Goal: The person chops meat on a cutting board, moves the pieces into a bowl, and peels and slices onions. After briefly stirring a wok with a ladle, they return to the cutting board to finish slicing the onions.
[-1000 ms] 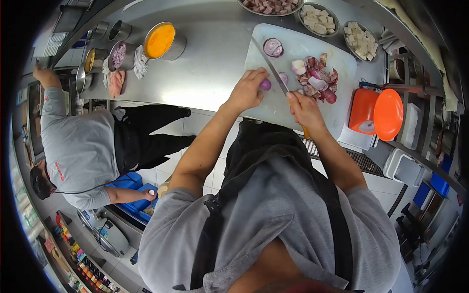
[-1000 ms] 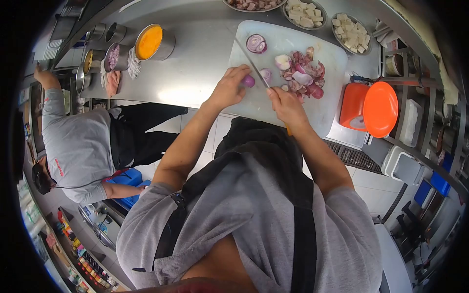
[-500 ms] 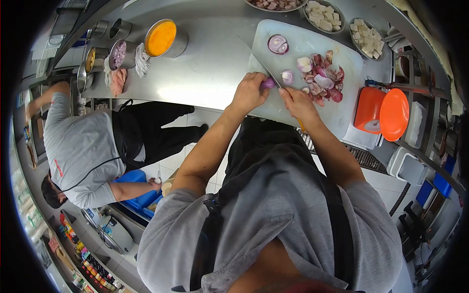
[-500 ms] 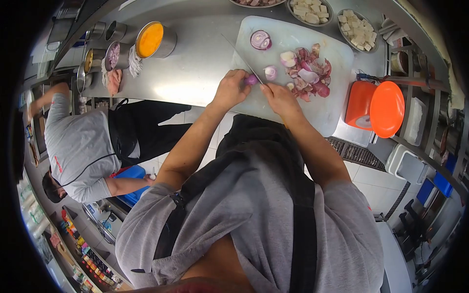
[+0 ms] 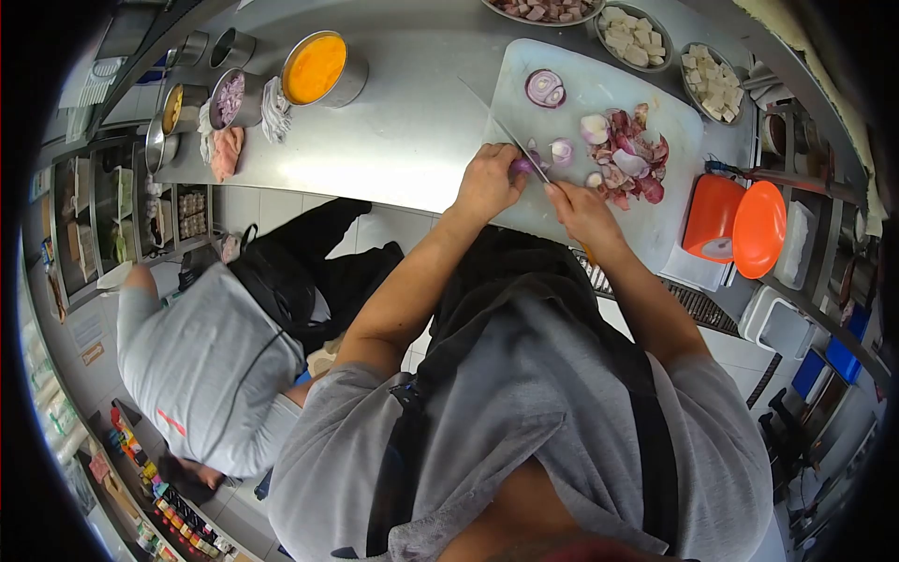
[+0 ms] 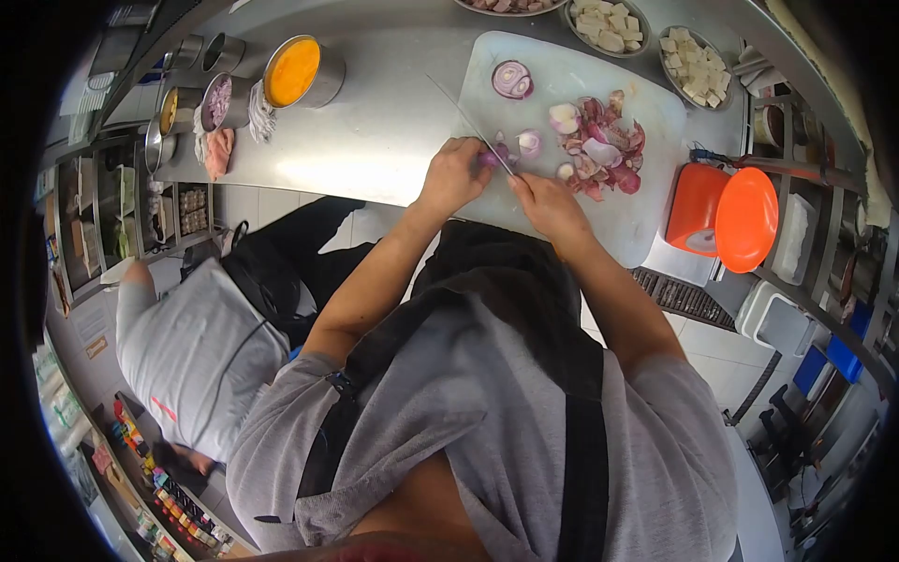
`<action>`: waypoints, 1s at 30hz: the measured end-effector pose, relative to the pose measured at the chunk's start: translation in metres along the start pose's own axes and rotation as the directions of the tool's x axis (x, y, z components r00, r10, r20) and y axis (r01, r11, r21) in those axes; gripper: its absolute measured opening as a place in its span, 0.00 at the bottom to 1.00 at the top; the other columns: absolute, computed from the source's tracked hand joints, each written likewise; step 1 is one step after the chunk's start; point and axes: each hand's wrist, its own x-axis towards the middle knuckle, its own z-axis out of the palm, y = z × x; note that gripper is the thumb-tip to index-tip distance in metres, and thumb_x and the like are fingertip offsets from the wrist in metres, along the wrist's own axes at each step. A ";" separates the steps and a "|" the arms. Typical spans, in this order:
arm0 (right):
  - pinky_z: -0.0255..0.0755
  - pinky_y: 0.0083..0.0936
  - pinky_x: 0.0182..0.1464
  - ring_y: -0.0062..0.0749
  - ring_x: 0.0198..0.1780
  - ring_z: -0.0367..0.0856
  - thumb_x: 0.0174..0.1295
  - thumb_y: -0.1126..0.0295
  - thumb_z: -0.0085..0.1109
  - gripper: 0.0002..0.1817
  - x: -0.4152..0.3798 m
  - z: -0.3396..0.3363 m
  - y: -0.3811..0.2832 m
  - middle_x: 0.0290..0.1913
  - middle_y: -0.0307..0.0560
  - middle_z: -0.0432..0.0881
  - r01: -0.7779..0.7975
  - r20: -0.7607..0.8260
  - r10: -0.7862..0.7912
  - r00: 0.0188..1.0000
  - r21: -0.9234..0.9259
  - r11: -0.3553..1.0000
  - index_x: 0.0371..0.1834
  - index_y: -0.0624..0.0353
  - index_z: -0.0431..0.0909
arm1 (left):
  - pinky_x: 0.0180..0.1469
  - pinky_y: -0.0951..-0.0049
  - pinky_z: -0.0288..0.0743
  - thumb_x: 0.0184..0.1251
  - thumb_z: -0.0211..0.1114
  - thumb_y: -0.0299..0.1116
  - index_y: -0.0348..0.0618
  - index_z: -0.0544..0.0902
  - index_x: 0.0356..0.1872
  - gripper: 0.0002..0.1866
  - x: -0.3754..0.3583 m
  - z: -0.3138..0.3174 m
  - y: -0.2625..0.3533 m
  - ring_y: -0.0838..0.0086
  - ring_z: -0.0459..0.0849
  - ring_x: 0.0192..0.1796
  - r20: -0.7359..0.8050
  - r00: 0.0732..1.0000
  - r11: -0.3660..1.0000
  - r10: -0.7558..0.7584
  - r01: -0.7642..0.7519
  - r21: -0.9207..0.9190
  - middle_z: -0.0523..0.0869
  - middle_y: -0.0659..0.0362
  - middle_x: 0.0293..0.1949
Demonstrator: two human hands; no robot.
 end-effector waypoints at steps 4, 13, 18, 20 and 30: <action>0.71 0.48 0.40 0.62 0.36 0.81 0.74 0.53 0.48 0.22 0.011 0.005 0.004 0.31 0.63 0.81 0.018 -0.037 -0.018 0.999 -0.001 1.000 0.42 0.62 0.81 | 0.49 0.59 0.79 0.51 0.72 0.27 0.40 0.81 0.39 0.13 0.001 0.000 0.000 0.53 0.84 0.45 -0.005 1.000 1.000 0.003 -0.003 -0.005 0.87 0.51 0.39; 0.69 0.33 0.23 0.31 0.16 0.76 0.75 0.52 0.47 0.23 0.018 0.019 0.016 0.19 0.45 0.78 -0.076 0.039 0.069 0.997 0.224 0.972 0.34 0.61 0.80 | 0.49 0.59 0.80 0.52 0.72 0.27 0.40 0.82 0.39 0.12 0.000 0.002 0.001 0.54 0.84 0.46 -0.019 1.000 1.000 -0.002 0.003 0.012 0.87 0.50 0.40; 0.70 0.35 0.23 0.33 0.15 0.76 0.75 0.52 0.47 0.23 0.009 0.001 0.016 0.19 0.47 0.78 -0.077 -0.068 0.090 0.994 0.176 0.981 0.34 0.62 0.80 | 0.48 0.58 0.80 0.52 0.72 0.27 0.40 0.82 0.41 0.13 0.014 0.010 0.005 0.53 0.84 0.45 0.017 0.998 0.997 0.055 -0.056 0.056 0.86 0.50 0.39; 0.72 0.40 0.29 0.42 0.18 0.78 0.75 0.52 0.48 0.23 0.007 -0.005 0.016 0.20 0.53 0.79 -0.049 -0.056 0.053 0.997 0.076 0.996 0.35 0.63 0.80 | 0.48 0.58 0.80 0.53 0.72 0.27 0.40 0.83 0.41 0.13 0.016 0.013 0.008 0.53 0.84 0.45 0.016 0.996 0.994 0.088 -0.089 0.068 0.86 0.50 0.39; 0.71 0.49 0.40 0.63 0.37 0.80 0.74 0.53 0.50 0.22 0.014 0.008 0.017 0.32 0.63 0.82 0.037 -0.100 -0.031 0.994 0.057 0.998 0.39 0.63 0.81 | 0.47 0.58 0.80 0.56 0.68 0.24 0.39 0.81 0.41 0.11 0.008 0.005 0.004 0.53 0.85 0.43 0.015 1.000 1.000 -0.023 0.023 -0.017 0.87 0.50 0.35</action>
